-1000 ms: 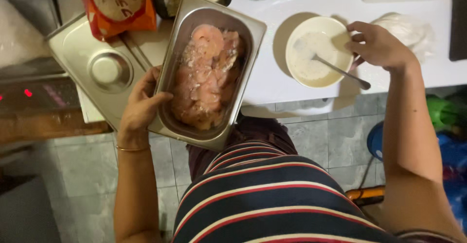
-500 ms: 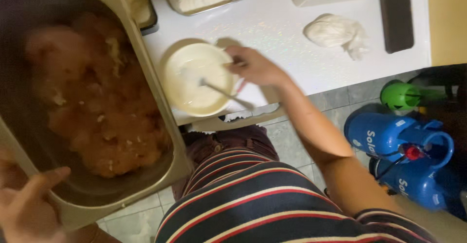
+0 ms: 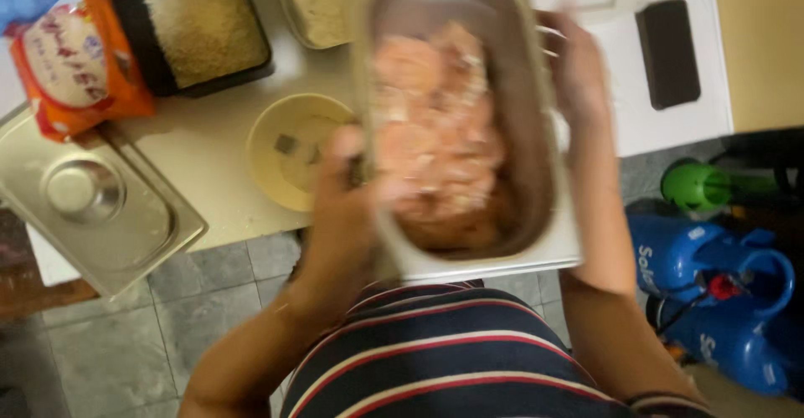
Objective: The person stands at a prep counter and breads raw chicken pieces one at a time: they take a piece from a metal container, dip it in a bowl of batter, coat it in flour and breadcrumbs, and place the coated piece on a tray. They occasionally reposition trays and containers while working.
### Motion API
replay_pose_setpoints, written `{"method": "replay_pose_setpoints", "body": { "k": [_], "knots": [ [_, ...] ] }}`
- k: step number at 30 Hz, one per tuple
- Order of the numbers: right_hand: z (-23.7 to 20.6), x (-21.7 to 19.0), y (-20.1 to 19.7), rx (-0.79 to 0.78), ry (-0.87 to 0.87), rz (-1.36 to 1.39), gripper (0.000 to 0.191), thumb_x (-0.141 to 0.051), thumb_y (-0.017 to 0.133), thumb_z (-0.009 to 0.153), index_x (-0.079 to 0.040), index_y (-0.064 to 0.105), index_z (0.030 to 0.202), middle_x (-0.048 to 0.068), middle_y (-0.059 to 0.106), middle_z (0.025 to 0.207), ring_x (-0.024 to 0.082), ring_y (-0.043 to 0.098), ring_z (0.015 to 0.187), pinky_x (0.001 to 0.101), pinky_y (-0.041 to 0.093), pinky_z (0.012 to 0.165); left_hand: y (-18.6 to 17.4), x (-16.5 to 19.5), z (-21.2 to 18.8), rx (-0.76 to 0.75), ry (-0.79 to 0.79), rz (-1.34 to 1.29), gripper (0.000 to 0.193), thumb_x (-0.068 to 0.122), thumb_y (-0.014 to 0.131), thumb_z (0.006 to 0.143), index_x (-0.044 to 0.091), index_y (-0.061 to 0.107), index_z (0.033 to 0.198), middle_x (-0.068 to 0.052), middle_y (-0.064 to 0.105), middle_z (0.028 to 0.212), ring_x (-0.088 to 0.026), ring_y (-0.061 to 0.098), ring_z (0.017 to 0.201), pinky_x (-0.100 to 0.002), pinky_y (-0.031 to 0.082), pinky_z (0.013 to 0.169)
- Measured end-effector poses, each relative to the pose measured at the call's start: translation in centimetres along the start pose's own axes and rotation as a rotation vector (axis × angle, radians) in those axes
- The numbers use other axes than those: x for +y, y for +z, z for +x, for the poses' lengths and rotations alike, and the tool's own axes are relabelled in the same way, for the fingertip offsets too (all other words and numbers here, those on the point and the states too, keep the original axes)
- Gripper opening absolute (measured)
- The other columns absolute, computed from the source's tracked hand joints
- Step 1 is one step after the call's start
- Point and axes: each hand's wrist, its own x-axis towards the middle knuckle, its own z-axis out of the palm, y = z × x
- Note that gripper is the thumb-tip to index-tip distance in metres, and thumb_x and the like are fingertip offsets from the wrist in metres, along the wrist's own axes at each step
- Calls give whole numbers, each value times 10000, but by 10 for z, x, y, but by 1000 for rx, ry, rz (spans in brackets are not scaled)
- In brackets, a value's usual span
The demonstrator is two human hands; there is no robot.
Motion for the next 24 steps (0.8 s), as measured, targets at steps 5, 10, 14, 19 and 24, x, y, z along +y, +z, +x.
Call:
{"method": "replay_pose_setpoints", "body": {
  "k": [5, 10, 14, 19, 24],
  "knots": [
    [-46, -17, -16, -171, 107, -17, 425, -386, 448, 1028, -104, 656, 1267, 30, 705, 1190, 110, 653, 985, 246, 530, 813, 29, -69, 30, 49, 84, -39, 307, -9, 649, 791, 81, 625, 1084, -35, 566, 1009, -162, 564, 940, -293, 488, 796],
    [-36, 16, -13, -262, -95, -101, 214, 19, 635, 957, -15, 639, 1168, 47, 661, 1090, 94, 615, 955, 231, 519, 825, 31, -112, 32, 17, 454, 513, 249, 111, 783, 911, 49, 561, 1007, -158, 479, 1256, -314, 415, 1268, -420, 357, 1089],
    [-3, 44, -25, -25, -119, -155, 272, 85, 610, 926, -50, 671, 1154, 9, 627, 978, 80, 575, 810, 234, 473, 697, 12, -118, 37, -183, 528, 580, 340, 241, 752, 992, 70, 480, 1101, -176, 463, 1364, -324, 435, 1346, -463, 385, 1144],
    [14, 51, -34, -182, -274, -80, 329, 144, 537, 907, 7, 687, 1166, 67, 721, 1064, 100, 660, 908, 221, 530, 819, -13, -95, 30, -259, 176, 436, 525, 241, 718, 1003, 40, 435, 1398, -211, 417, 1465, -317, 481, 1360, -459, 474, 1100],
    [13, 21, -9, -178, -332, -204, 285, 154, 531, 937, 66, 658, 1177, 81, 727, 1092, 115, 642, 920, 244, 512, 852, -50, -44, 31, -235, 311, 561, 433, 179, 629, 1042, 37, 541, 1442, -166, 622, 1408, -256, 573, 1385, -420, 454, 1203]
  ]
}}
